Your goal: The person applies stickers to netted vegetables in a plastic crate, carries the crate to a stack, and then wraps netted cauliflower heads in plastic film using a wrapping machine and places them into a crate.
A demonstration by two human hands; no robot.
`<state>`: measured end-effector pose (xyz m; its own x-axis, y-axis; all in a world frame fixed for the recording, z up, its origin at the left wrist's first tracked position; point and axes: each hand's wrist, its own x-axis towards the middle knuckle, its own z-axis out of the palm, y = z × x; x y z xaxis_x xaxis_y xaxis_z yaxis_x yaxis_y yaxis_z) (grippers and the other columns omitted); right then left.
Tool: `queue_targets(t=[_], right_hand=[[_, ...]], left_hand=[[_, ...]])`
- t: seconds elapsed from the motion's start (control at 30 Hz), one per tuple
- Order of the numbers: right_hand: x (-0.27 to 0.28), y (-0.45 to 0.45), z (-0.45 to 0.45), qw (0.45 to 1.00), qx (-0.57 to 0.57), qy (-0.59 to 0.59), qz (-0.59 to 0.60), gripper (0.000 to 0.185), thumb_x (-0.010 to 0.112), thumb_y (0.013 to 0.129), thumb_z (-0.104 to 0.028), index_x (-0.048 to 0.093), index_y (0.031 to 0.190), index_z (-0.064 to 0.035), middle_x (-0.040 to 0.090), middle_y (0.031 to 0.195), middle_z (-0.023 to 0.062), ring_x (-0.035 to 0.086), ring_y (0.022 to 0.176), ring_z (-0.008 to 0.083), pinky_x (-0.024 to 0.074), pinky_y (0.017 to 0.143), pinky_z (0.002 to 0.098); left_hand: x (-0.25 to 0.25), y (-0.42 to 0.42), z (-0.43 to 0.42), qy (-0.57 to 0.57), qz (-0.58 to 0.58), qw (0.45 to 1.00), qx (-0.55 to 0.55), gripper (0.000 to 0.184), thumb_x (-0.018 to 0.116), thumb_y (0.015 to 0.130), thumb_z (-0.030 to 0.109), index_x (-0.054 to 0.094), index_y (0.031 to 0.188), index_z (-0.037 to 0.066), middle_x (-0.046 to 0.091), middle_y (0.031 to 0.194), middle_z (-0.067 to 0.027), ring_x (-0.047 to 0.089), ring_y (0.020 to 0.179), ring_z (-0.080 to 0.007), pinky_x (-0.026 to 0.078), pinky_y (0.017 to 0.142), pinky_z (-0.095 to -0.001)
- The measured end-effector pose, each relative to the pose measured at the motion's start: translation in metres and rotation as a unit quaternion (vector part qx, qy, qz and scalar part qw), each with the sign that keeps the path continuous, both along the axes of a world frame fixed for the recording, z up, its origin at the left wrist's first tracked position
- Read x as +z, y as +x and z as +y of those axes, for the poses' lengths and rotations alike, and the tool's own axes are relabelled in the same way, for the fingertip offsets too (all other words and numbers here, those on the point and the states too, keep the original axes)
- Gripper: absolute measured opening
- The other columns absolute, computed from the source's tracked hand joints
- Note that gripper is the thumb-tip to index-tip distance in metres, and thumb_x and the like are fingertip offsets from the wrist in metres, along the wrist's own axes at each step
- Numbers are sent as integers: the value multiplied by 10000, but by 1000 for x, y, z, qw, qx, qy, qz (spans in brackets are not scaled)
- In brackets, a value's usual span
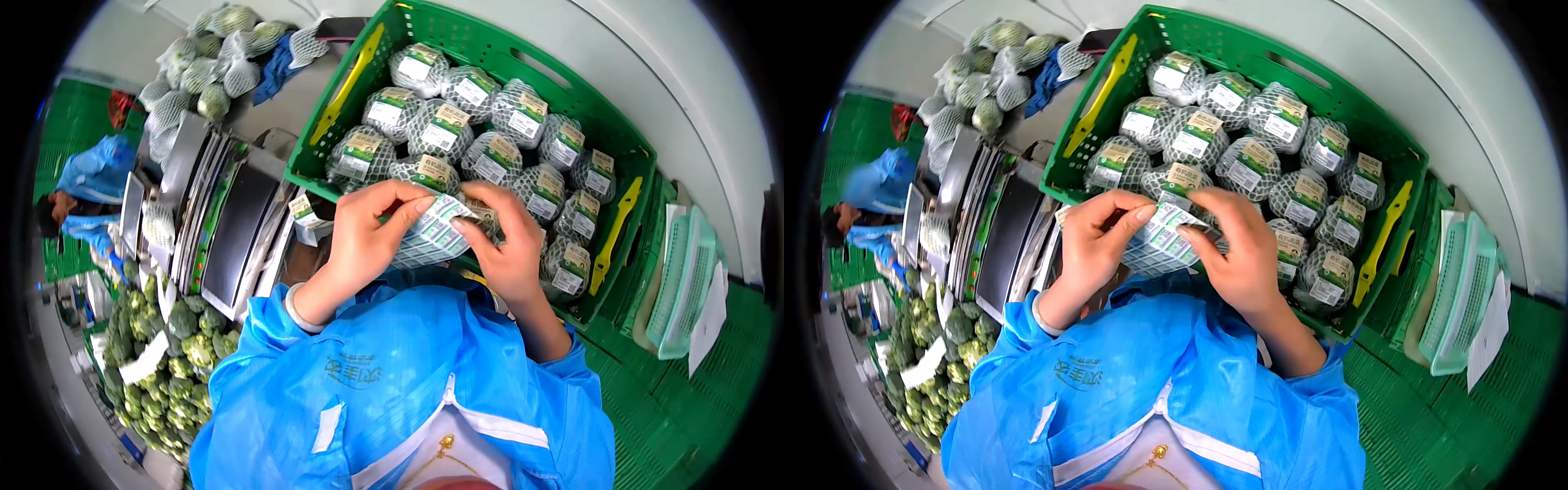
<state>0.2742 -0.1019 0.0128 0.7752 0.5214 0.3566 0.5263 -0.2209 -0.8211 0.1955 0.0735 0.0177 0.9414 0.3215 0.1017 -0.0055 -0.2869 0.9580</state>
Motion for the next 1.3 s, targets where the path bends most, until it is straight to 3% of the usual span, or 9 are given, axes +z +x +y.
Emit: queue_targets(t=[0.27,0.37,0.43,0.5,0.73,0.9,1.1,1.2,1.3], right_hand=[[8,24,22,919,49,-97,-380,243,606,762,-178,658,945,-26,614,941,96,583,937,268,505,794,407],[4,44,0,962,66,-185,-188,202,618,776,-88,676,964,-39,627,963,80,602,888,211,518,756,368],[9,86,-43,955,-223,137,139,174,631,818,-29,687,983,-43,655,944,49,605,816,147,506,705,297],[-7,149,-107,919,-348,3,185,137,687,867,-95,670,962,3,639,829,1,546,753,76,427,672,219],[-118,226,-197,781,-395,-484,-9,368,760,754,-233,607,1005,-12,664,955,215,632,899,427,494,735,492],[-22,141,-31,969,-155,33,189,408,746,793,-222,603,1127,-37,625,882,56,560,780,163,472,748,299],[-7,56,60,976,-92,-113,161,196,737,805,-130,616,834,22,549,649,120,489,611,101,419,566,306],[-12,49,53,964,-148,-98,201,133,727,806,-61,661,881,27,639,707,79,564,646,95,448,598,266],[-13,42,63,951,-164,-133,227,147,734,801,-61,672,899,30,656,723,67,575,655,89,450,601,251]], left_hand=[[-9,30,37,-158,92,979,-88,96,645,921,61,662,890,-27,608,732,20,482,650,-27,381,561,-207],[-20,49,47,-156,94,980,-79,103,609,953,73,632,910,-19,593,745,27,471,664,-17,384,596,-184],[-28,58,58,-136,86,984,-81,101,603,959,80,626,923,-12,584,741,34,467,665,-17,384,604,-181],[-33,66,65,-148,83,979,-115,86,580,969,67,616,984,-10,584,746,31,465,662,-19,375,602,-180],[-28,92,52,-153,80,963,-207,231,516,975,10,559,1201,31,592,726,15,473,640,-23,359,566,-198],[-32,104,69,-166,13,971,-171,195,517,980,38,571,1166,57,570,701,21,481,640,-33,389,571,-224],[-21,131,168,-237,-51,965,-98,267,526,999,177,582,1173,-18,674,896,-81,649,713,-154,543,644,-286],[-102,166,315,31,37,972,231,167,599,934,119,678,998,-13,701,915,-113,669,692,-177,546,634,-295],[-243,189,446,353,203,861,306,595,722,823,280,486,1300,15,515,1296,-240,611,1062,-403,512,891,-447]])
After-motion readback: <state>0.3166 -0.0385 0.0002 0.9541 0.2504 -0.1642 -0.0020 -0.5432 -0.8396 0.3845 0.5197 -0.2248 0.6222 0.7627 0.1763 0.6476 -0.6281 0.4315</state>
